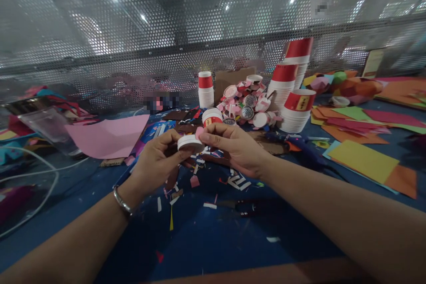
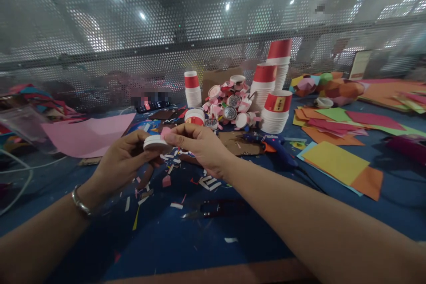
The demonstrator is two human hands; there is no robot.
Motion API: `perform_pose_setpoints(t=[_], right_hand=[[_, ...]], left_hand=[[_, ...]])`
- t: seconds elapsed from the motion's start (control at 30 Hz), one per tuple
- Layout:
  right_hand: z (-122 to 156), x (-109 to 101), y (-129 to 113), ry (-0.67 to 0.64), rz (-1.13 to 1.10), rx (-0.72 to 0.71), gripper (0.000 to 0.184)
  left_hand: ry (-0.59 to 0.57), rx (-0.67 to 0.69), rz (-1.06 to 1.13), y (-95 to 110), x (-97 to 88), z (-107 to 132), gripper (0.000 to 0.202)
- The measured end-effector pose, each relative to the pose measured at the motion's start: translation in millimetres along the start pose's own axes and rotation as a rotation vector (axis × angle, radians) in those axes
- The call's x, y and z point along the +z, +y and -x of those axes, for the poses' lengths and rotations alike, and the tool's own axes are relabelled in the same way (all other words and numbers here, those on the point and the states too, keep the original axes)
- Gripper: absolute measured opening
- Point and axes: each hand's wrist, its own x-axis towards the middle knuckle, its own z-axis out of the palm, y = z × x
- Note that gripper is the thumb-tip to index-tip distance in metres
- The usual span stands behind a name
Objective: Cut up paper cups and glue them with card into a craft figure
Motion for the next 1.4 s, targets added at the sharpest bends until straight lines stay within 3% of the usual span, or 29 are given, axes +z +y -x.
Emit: perform_pose_setpoints(t=[0.13, 0.27, 0.43, 0.6, 0.77, 1.03, 1.4], right_hand=[[-6, -3, 8, 0.128, 0.132, -0.205, 0.025], [-9, -10, 16, 0.173, 0.392, -0.247, 0.021], [-7, -5, 19, -0.041, 0.959, -0.212, 0.009], [1, 8, 18, -0.210, 1.172, -0.242, 0.008], [4, 14, 15, -0.291, 1.445, -0.243, 0.022], [2, 13, 16, -0.365, 1.499, -0.340, 0.025], [4, 12, 12, -0.401, 1.508, -0.354, 0.015]], left_hand=[[0.149, -0.008, -0.054, -8, -7.0, -8, 0.026], [0.243, -0.036, -0.024, -11, -7.7, -12, 0.029], [0.289, -0.030, 0.015, -9, -6.1, -11, 0.026], [0.282, -0.065, 0.020, -9, -5.2, -10, 0.028], [0.218, -0.049, -0.124, -6, -3.2, -8, 0.029], [0.204, -0.046, -0.139, -6, -3.6, -9, 0.029], [0.199, -0.034, -0.169, -8, -4.7, -10, 0.029]])
